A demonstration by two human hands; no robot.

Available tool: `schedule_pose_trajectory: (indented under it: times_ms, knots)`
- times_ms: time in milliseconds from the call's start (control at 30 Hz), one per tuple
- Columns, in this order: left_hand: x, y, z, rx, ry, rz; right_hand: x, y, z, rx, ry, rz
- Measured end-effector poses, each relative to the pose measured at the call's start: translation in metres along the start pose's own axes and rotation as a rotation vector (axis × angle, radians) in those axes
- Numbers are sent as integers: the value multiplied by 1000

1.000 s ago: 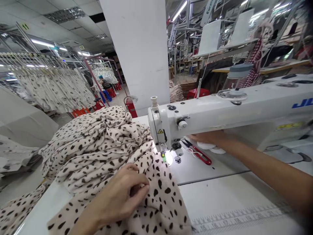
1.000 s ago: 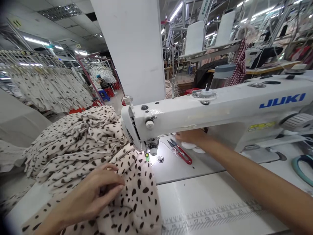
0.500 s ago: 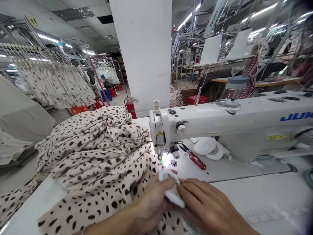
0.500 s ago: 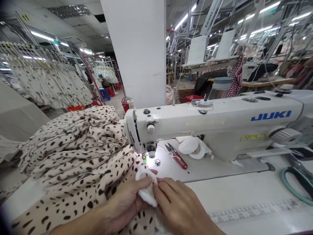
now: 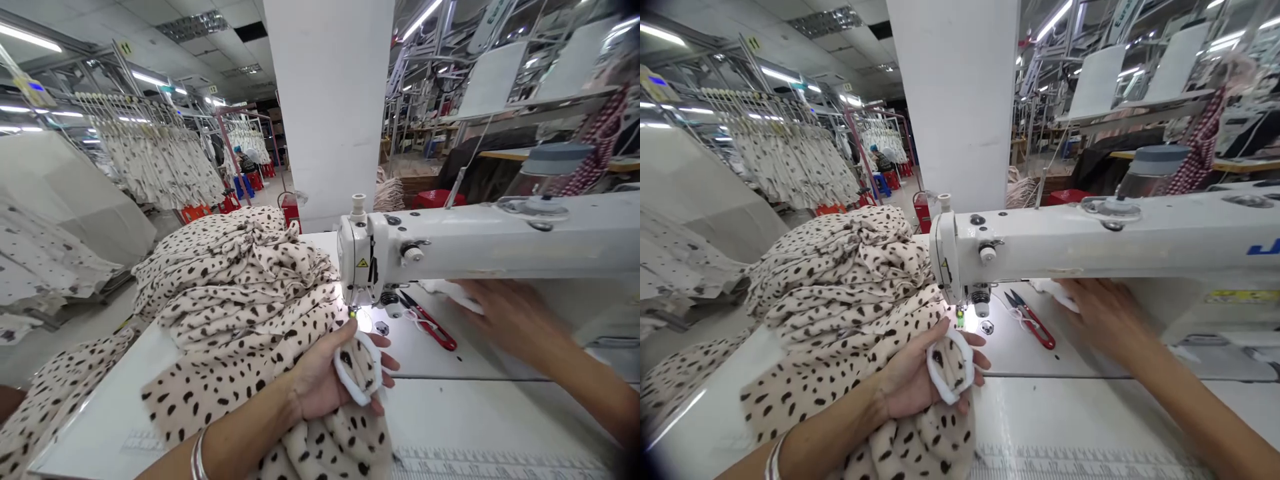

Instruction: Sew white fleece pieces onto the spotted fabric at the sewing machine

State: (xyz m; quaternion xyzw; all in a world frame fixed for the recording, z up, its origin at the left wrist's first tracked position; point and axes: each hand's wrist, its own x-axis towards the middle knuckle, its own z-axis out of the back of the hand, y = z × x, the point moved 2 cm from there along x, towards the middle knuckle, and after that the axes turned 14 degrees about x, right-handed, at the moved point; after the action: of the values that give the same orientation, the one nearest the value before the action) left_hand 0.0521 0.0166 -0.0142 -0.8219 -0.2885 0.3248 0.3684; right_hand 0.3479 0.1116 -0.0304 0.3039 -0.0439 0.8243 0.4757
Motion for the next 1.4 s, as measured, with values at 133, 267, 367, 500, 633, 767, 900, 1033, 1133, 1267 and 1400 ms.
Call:
schedule_pose_trajectory:
  times_ms: [133, 267, 367, 500, 633, 767, 900, 1033, 1133, 1267, 1400]
  knots:
    - [2, 2, 3, -15, -7, -28, -1, 3, 5, 98, 41, -62]
    - [1, 0, 0, -4, -48, -46, 1, 9, 13, 147, 94, -90]
    - [0, -2, -2, 12, -101, -45, -5, 25, 25, 71, -9, -110]
    - [-1, -1, -4, 53, -182, -96, -25, 82, 34, -163, -171, -30]
    - [2, 5, -7, 82, -181, -128, -42, 160, 9, 53, -170, -23]
    - [-1, 11, -11, 93, -202, -122, -48, 214, -30, 132, -215, -64]
    - [-6, 8, -8, 222, -154, -222, -60, 225, -41, 252, -264, 33]
    - [-7, 1, -5, 159, -42, -230, -71, 213, -27, 529, -151, 73]
    - [-7, -1, -6, 121, 29, -200, -74, 210, -20, 639, -213, 51]
    - [-8, -1, -10, 113, 100, -214, -73, 214, -22, 654, -303, 109]
    - [-8, 2, -11, 142, 130, -211, -71, 213, -22, 636, -331, 176]
